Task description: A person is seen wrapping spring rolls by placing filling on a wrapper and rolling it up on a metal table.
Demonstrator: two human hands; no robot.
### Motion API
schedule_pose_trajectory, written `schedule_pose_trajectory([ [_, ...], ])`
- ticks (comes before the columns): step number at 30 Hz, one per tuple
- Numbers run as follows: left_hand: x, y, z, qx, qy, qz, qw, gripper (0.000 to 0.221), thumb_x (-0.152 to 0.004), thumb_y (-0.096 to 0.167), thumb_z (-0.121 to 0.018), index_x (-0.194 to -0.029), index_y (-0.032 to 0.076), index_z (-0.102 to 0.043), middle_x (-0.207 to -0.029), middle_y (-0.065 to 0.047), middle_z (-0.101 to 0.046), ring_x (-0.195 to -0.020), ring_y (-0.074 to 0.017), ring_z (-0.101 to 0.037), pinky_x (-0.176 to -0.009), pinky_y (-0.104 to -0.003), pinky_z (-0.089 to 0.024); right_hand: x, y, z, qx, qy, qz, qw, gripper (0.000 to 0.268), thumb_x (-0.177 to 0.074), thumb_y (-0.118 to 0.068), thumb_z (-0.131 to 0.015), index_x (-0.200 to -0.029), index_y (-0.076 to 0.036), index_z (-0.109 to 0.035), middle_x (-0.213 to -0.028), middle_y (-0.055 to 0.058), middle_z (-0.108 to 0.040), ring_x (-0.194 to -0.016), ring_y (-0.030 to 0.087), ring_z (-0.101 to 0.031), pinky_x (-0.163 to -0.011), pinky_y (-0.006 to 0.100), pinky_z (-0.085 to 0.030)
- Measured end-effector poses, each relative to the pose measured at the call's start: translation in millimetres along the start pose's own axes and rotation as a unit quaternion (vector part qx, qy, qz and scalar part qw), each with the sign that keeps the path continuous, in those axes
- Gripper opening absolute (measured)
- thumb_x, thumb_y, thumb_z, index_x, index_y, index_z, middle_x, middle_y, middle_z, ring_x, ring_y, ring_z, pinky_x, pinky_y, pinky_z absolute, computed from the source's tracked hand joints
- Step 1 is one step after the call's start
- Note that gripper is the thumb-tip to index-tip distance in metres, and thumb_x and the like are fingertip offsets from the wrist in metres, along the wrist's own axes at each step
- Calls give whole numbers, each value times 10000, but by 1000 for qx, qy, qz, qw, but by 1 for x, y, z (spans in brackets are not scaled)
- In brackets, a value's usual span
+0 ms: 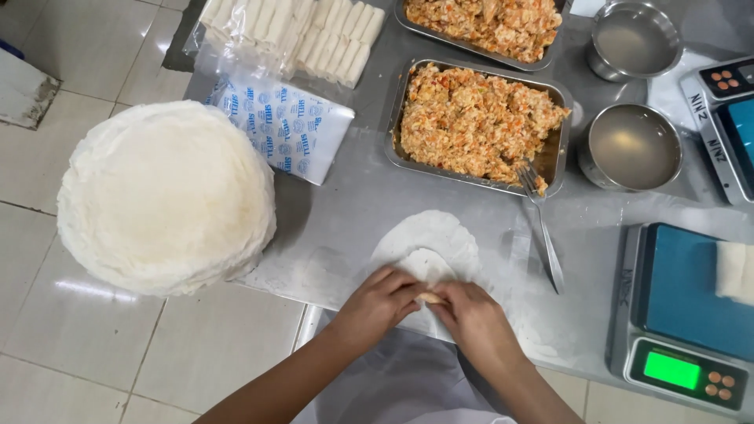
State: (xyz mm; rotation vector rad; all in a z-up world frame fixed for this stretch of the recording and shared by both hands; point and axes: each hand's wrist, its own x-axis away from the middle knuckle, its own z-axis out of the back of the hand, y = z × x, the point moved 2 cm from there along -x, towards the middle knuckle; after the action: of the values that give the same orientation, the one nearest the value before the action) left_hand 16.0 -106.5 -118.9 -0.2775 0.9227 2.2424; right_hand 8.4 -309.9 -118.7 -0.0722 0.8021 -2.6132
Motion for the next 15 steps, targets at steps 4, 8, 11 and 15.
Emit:
schedule_pose_trajectory([
  [4, 11, -34, 10, -11, 46, 39, 998, 141, -938, 96, -743, -1062, 29, -745, -1010, -123, -707, -898, -298, -614, -800, -411, -550, -10, 17, 9, -56, 23, -23, 998, 123, -919, -169, -685, -1006, -154, -771, -1011, -5, -745, -923, 195, -711, -835, 323, -540],
  [8, 6, -43, 7, 52, 61, 169, 982, 94, -919, 130, -763, -974, 109, -690, -966, -42, -570, -958, -248, -559, -866, -344, -495, -31, -18, -4, 14, 89, 79, 993, 262, -909, -231, -747, -1160, -163, -778, -1127, 6, -709, -961, 249, -603, -869, 388, -473],
  [11, 0, -27, 18, -90, 13, 136, 986, 50, -891, 102, -778, -919, 137, -801, -751, -21, -660, -769, -208, -676, -836, -332, -522, -41, -26, -18, 38, 87, 83, 992, 144, -878, -212, -770, -1014, -231, -815, -1048, -60, -759, -985, 174, -649, -856, 334, -503],
  [15, 9, -36, 18, -72, -84, 281, 953, 327, -953, 160, -642, -1237, 290, -739, -854, -91, -773, -798, -311, -762, -679, -442, -613, -51, -21, -8, -6, 68, 44, 997, 196, -856, -235, -794, -1050, -251, -812, -950, -57, -785, -934, 182, -667, -818, 339, -498],
])
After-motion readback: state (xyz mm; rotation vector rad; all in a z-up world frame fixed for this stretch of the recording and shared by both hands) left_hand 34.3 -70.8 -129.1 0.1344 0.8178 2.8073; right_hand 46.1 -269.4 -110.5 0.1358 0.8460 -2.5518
